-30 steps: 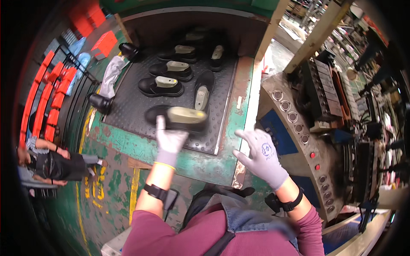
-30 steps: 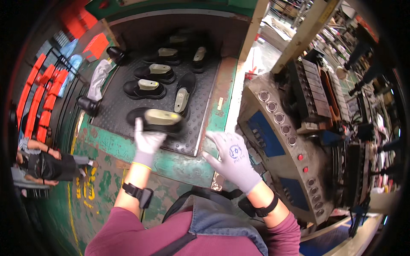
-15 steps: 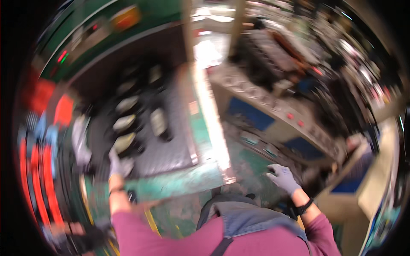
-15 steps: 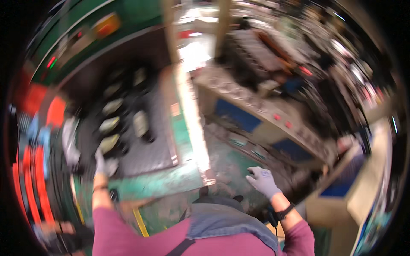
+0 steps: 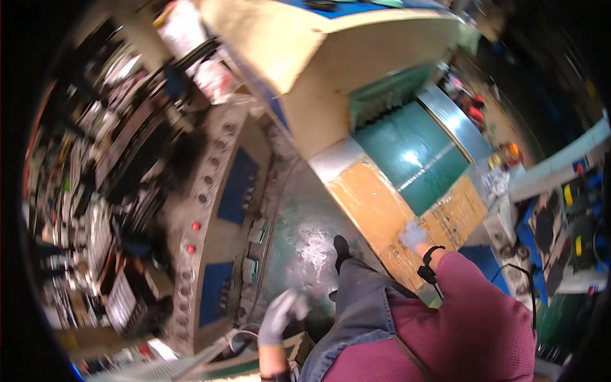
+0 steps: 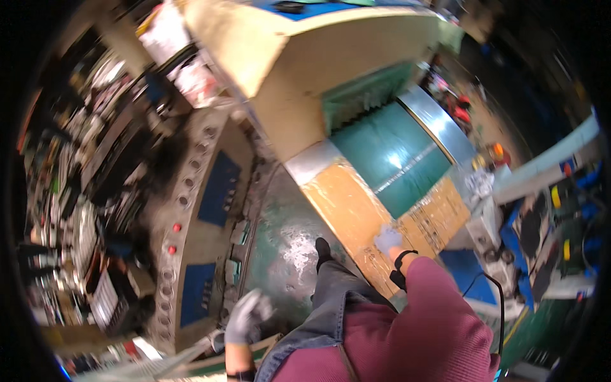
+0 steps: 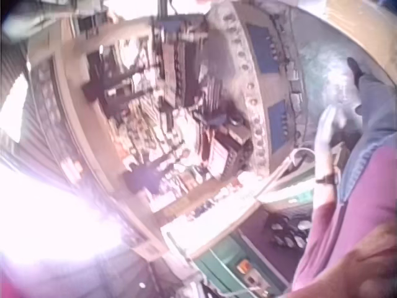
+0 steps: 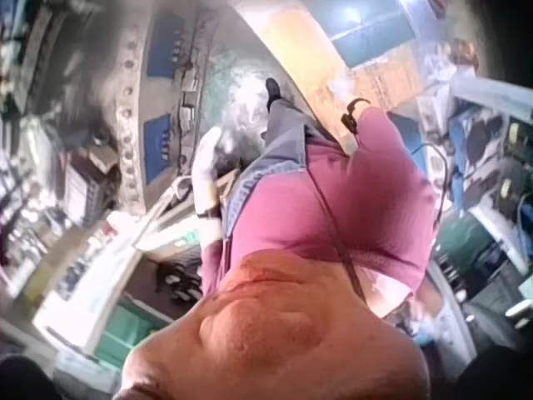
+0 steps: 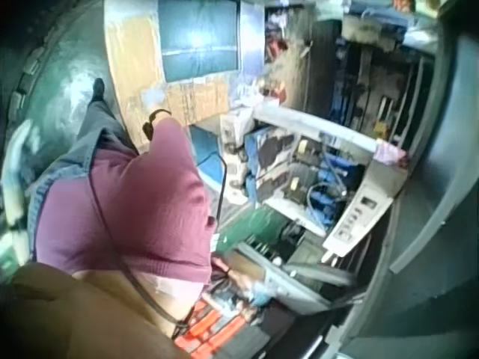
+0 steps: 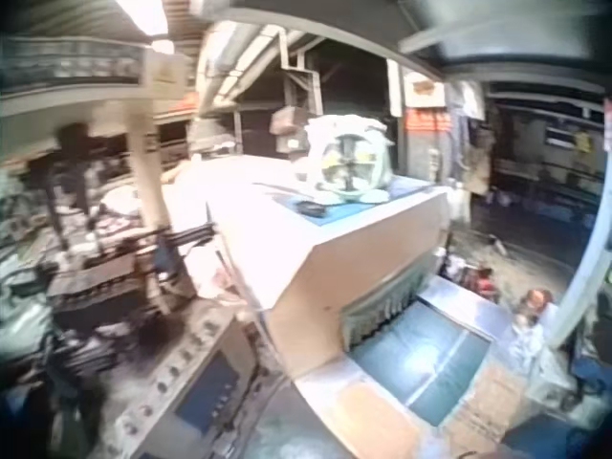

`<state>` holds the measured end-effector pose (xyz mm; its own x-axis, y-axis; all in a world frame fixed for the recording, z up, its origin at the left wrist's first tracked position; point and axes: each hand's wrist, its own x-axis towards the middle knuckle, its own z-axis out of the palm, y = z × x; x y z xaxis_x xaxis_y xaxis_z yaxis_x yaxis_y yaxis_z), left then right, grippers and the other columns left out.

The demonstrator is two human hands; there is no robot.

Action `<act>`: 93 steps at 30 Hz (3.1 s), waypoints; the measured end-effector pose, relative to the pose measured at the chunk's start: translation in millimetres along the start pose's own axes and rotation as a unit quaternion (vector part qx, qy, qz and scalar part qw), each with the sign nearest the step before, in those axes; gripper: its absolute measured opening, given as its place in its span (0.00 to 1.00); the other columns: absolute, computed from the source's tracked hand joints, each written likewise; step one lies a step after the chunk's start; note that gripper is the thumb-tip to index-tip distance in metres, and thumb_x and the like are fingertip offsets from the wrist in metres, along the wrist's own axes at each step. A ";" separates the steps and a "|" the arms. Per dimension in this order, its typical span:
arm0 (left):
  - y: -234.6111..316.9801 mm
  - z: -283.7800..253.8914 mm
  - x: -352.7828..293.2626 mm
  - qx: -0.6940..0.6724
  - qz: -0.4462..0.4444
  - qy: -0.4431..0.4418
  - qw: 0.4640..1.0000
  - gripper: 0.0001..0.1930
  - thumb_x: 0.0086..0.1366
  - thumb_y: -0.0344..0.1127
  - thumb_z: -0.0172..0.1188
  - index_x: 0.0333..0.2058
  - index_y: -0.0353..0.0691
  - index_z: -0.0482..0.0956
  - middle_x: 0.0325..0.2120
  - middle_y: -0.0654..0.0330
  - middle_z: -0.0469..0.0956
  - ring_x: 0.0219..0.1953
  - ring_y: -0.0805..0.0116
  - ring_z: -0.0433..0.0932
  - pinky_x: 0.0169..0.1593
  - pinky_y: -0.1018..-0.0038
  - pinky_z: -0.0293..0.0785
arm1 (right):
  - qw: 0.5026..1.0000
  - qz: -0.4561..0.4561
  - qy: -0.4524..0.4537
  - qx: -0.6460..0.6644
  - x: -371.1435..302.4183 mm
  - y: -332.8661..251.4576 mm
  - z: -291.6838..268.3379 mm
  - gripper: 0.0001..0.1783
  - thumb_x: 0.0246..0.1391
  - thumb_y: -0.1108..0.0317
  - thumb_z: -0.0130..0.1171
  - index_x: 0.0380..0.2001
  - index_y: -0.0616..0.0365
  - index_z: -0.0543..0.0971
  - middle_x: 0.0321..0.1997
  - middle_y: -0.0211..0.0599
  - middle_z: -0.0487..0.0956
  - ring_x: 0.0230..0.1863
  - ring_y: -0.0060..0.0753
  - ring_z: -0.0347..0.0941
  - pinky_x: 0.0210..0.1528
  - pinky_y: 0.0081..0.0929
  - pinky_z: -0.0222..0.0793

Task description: Placing shoe lasts into a lasting machine and then placing them onto a conveyor belt.

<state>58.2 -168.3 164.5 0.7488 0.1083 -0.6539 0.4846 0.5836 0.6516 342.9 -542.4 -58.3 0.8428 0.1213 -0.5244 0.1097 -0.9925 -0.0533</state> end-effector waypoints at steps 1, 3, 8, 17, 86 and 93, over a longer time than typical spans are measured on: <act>17.6 41.0 54.8 0.145 -0.005 -0.021 0.989 0.17 0.72 0.44 0.54 0.43 0.34 0.77 0.32 0.62 0.79 0.33 0.71 0.77 0.41 0.75 0.73 | 0.992 0.087 0.086 0.038 0.3 26.0 10.9 0.34 0.55 0.47 0.53 0.62 0.52 0.68 0.67 0.49 0.69 0.65 0.49 0.67 0.62 0.42 0.64; 18.2 92.2 163.7 0.314 0.026 -0.173 0.933 0.18 0.72 0.45 0.54 0.45 0.32 0.77 0.35 0.60 0.81 0.39 0.73 0.79 0.46 0.75 0.74 | 0.956 0.217 0.118 0.160 10.3 64.1 8.7 0.38 0.57 0.47 0.54 0.65 0.54 0.62 0.71 0.51 0.62 0.69 0.53 0.60 0.66 0.49 0.57; -6.2 202.7 414.1 0.343 0.066 -0.227 0.909 0.22 0.68 0.50 0.58 0.46 0.33 0.77 0.33 0.61 0.80 0.37 0.74 0.76 0.45 0.75 0.72 | 0.887 0.303 0.282 0.206 48.4 129.1 30.5 0.37 0.58 0.52 0.55 0.66 0.56 0.61 0.71 0.48 0.61 0.71 0.51 0.57 0.69 0.56 0.50; 134.3 344.1 705.7 0.613 0.107 0.137 0.771 0.19 0.61 0.33 0.57 0.50 0.32 0.78 0.53 0.42 0.76 0.49 0.54 0.78 0.53 0.64 0.73 | 0.860 0.408 0.285 0.116 74.3 122.8 57.7 0.38 0.60 0.54 0.50 0.70 0.57 0.57 0.74 0.45 0.56 0.75 0.48 0.48 0.73 0.51 0.39; -221.0 -281.5 -144.2 0.020 0.189 0.887 0.422 0.13 0.62 0.27 0.53 0.45 0.37 0.79 0.43 0.53 0.79 0.49 0.58 0.77 0.56 0.66 0.72 | 0.809 -0.546 -0.220 -0.010 76.7 -187.0 -184.5 0.20 0.41 0.62 0.73 0.34 0.66 0.82 0.24 0.28 0.78 0.25 0.24 0.71 0.33 0.26 0.70; -208.2 -336.5 -205.7 0.113 0.132 0.901 0.399 0.17 0.60 0.35 0.59 0.48 0.42 0.78 0.52 0.52 0.76 0.58 0.52 0.70 0.64 0.60 0.62 | 0.701 -0.567 -0.374 0.218 -167.8 -577.2 -186.0 0.54 0.40 0.70 0.76 0.67 0.74 0.57 0.56 0.47 0.77 0.50 0.34 0.77 0.56 0.30 0.71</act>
<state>-348.8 -41.3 34.0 -0.6538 0.6625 0.3656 0.6765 0.2953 0.6746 236.2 12.5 218.4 -0.1861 0.9566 -0.2241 0.1767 -0.1918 -0.9654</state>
